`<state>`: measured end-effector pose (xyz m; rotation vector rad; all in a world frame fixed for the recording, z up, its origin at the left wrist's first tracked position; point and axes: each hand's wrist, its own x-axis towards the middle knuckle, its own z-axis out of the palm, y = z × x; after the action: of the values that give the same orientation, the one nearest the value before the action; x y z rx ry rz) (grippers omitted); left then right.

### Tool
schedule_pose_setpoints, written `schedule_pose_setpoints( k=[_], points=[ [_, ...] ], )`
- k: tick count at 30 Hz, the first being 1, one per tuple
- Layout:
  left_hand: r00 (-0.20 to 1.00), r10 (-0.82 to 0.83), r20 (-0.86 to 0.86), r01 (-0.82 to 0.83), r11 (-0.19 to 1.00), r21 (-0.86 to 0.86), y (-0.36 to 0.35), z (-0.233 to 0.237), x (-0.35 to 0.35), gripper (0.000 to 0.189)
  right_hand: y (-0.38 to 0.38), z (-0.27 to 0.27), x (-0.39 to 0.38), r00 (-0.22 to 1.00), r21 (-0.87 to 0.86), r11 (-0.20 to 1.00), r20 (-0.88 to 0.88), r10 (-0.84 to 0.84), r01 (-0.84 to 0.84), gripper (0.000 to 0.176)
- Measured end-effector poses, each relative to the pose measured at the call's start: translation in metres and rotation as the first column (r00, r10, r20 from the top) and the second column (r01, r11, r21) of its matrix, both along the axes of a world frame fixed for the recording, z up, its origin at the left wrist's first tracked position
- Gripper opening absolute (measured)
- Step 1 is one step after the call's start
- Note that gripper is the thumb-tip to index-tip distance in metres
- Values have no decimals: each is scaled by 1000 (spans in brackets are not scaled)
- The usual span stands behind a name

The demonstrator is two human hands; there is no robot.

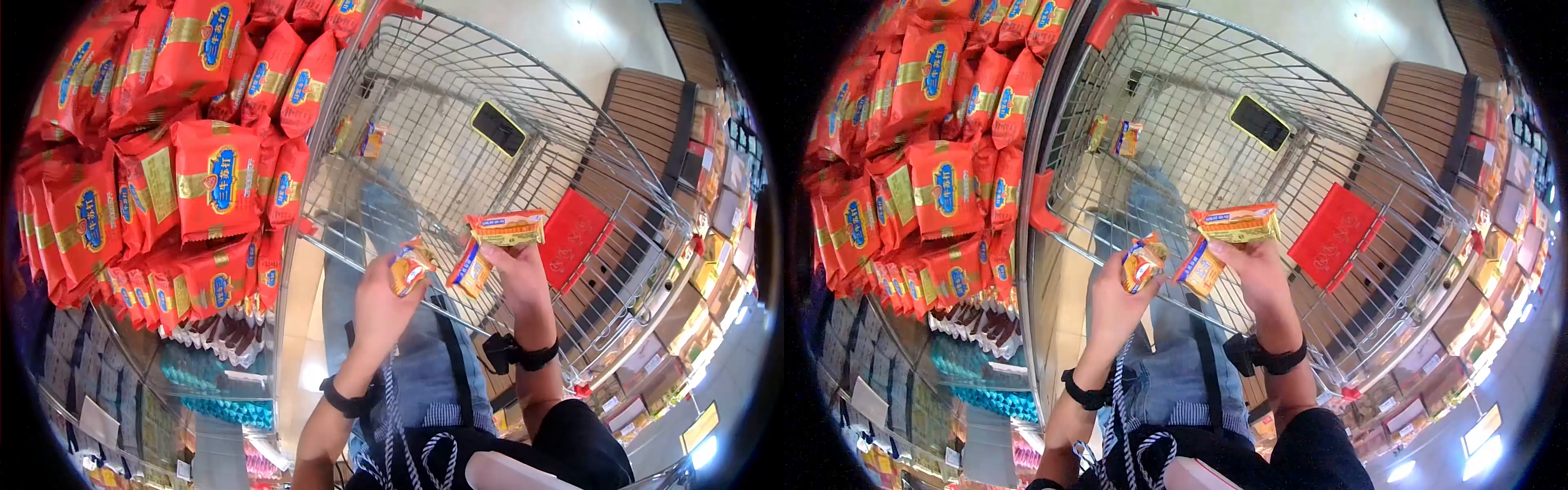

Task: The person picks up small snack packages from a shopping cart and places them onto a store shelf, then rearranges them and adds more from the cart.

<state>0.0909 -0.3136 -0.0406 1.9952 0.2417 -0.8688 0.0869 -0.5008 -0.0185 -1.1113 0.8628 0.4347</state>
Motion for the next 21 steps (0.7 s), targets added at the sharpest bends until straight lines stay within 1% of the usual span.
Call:
schedule_pose_setpoints(
  k=[1,2,4,6,7,8,9,11,12,15,16,17,19,20,21],
  points=[
    [998,54,-27,-55,998,-34,-1,-2,-3,50,-1,3,2,1000,34,999,-1,-25,25,37],
    [999,40,22,-39,997,-61,-5,-1,-3,52,5,6,4,1000,4,1000,6,4,-4,36],
    [992,20,123,-6,994,-111,-17,0,-2,56,18,5,2,996,-66,997,78,47,-41,31],
    [992,123,-4,-118,941,-316,-22,-8,-10,61,26,-2,1,984,-169,984,157,88,-62,28],
    [984,162,-75,-178,895,-409,-23,-12,-13,64,25,-3,2,986,-106,993,152,75,-59,29],
    [933,168,-317,-330,746,-578,-18,-10,-13,68,22,-3,3,988,-43,998,145,62,-56,29],
    [856,190,-480,-469,674,-570,-12,-10,-11,66,19,-4,5,990,19,998,136,48,-52,30],
    [625,177,-760,-717,514,-471,-2,-4,-3,64,12,-7,5,988,27,993,115,107,-111,31],
    [644,159,-748,-660,610,-438,-2,5,4,54,11,-9,6,985,32,989,106,138,-142,31],
    [805,99,-585,-473,702,-532,0,-7,-1,48,10,-18,4,936,-21,960,217,277,-280,31],
    [803,109,-586,-480,701,-527,0,-7,-2,49,12,-18,3,922,-117,942,195,334,-316,31],
    [697,149,-702,-617,624,-480,0,-8,-1,50,13,-19,5,907,-120,933,223,359,-340,31],
    [426,180,-887,-840,443,-313,2,-7,2,52,14,-20,6,871,-126,912,273,409,-389,30],
    [515,183,-838,-787,489,-377,1,-5,1,53,16,-20,6,892,-49,924,246,379,-379,29],
    [600,180,-780,-725,534,-434,0,-1,1,54,17,-20,7,883,-89,914,238,405,-395,29]
  ],
)
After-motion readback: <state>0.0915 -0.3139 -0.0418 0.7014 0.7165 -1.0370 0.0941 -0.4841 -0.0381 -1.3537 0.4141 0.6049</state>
